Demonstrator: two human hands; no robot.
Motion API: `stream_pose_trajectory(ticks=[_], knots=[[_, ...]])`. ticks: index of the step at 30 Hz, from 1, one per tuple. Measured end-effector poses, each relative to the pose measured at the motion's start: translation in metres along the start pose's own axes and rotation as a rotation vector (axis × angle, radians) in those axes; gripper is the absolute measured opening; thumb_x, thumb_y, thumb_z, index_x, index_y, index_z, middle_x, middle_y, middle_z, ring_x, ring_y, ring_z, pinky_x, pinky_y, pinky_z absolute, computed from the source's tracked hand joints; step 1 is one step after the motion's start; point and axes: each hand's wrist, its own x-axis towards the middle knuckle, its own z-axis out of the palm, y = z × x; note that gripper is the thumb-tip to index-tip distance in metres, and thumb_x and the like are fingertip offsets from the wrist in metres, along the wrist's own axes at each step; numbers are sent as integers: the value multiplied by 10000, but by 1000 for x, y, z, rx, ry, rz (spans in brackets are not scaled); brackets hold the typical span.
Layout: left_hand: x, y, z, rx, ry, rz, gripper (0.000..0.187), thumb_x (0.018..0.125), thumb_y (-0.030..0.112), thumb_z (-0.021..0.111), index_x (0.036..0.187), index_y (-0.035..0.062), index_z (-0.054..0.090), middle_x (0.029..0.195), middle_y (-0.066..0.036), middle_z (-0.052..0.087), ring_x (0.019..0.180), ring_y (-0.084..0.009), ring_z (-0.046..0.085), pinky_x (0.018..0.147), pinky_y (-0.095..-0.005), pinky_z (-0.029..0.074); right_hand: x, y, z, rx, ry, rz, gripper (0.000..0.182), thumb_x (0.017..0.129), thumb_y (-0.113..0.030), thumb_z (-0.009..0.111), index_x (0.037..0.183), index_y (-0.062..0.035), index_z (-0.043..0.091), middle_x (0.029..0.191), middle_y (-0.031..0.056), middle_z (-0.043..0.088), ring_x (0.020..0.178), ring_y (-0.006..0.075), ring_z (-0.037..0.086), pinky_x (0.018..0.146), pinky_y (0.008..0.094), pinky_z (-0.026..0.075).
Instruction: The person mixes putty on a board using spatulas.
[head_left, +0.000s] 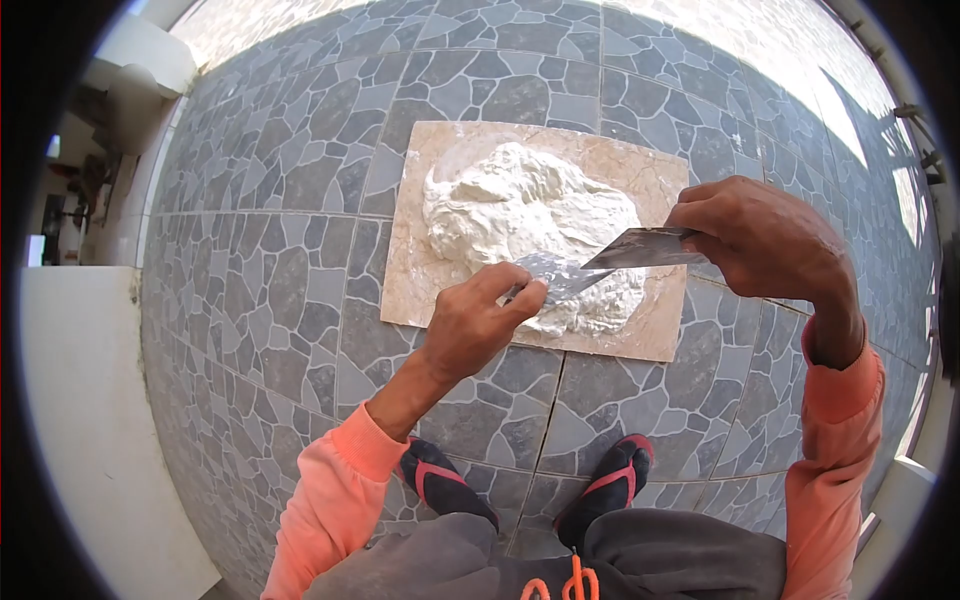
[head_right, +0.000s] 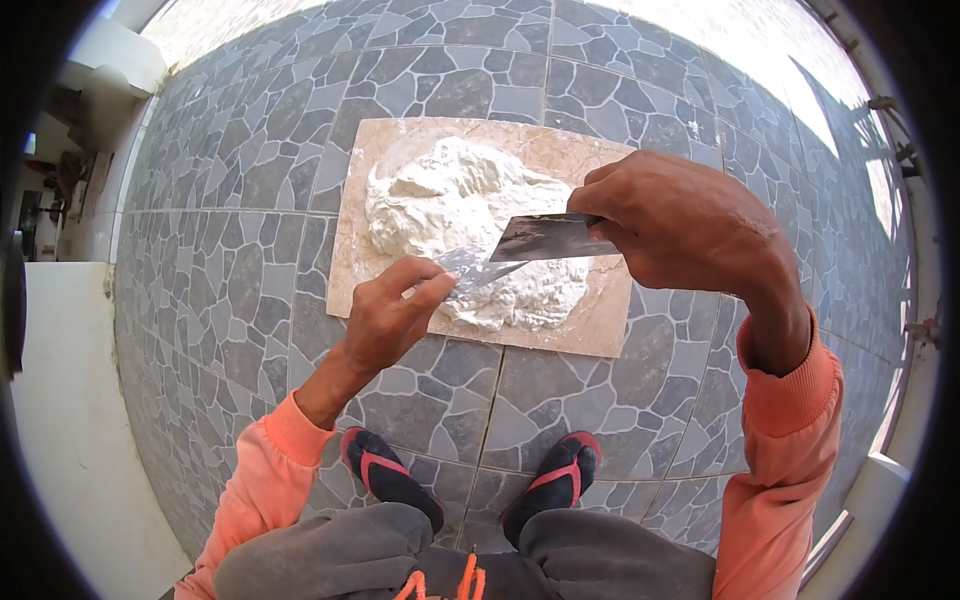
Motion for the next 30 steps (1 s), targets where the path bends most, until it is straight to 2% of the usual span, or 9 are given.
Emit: stream_pose_trajectory(ticks=[4, 7, 11, 14, 20, 23, 27, 30], knots=[[1, 0, -4, -4, -3, 31, 378, 715, -94, 711, 1044, 80, 643, 920, -95, 646, 791, -266, 690, 629, -340, 587, 7, 3, 14, 12, 52, -77, 182, 806, 67, 632, 952, -3, 714, 852, 131, 691, 792, 296, 662, 726, 421, 499], [5, 4, -9, -4, 3, 36, 378, 710, -99, 710, 1039, 74, 641, 931, -100, 650, 815, -268, 697, 644, -342, 596, 11, 6, 22, -63, 39, -83, 131, 843, 20, 651, 950, -32, 706, 894, 98, 686, 831, 286, 664, 712, 417, 495], [5, 1, -12, -2, 15, 68, 403, 699, -114, 712, 1049, 68, 634, 938, -105, 654, 826, -273, 702, 647, -343, 598, 27, 14, 41, 1, 62, -157, 177, 829, 50, 642, 976, -24, 707, 922, 108, 698, 864, 281, 666, 739, 421, 504], [3, -1, -12, -46, 58, 80, 384, 721, -119, 716, 1049, 55, 619, 938, -113, 655, 836, -279, 705, 637, -345, 591, 45, 27, 60, 50, 58, -173, 224, 807, 84, 624, 997, -4, 704, 926, 128, 704, 874, 292, 666, 758, 430, 511], [12, 6, -20, -119, 267, -124, 241, 839, -70, 710, 1025, 36, 600, 908, -105, 642, 755, -201, 660, 600, -301, 565, 57, 38, 77, -101, 81, -99, 258, 799, 89, 648, 1021, -26, 712, 916, 96, 701, 895, 260, 661, 787, 398, 523], [11, -3, -22, -159, 219, -249, 196, 877, -31, 697, 1037, 29, 600, 901, -93, 637, 724, -176, 629, 592, -287, 554, 54, 28, 77, -256, 112, -114, 240, 800, 63, 674, 1006, -51, 719, 930, 75, 687, 929, 220, 634, 850, 369, 502], [19, -1, -25, -118, 54, -341, 219, 894, 19, 680, 1105, 28, 621, 940, -106, 643, 749, -223, 656, 604, -335, 549, 53, 15, 77, -379, 235, -166, 126, 832, -32, 679, 942, -79, 720, 950, 50, 662, 957, 186, 590, 917, 341, 461], [23, 3, -24, -48, -35, -331, 255, 873, 19, 679, 1123, 40, 630, 974, -114, 648, 775, -274, 669, 635, -361, 543, 51, 6, 73, -406, 343, -234, 73, 863, -89, 658, 908, -88, 716, 935, 36, 650, 951, 179, 580, 928, 328, 451]])
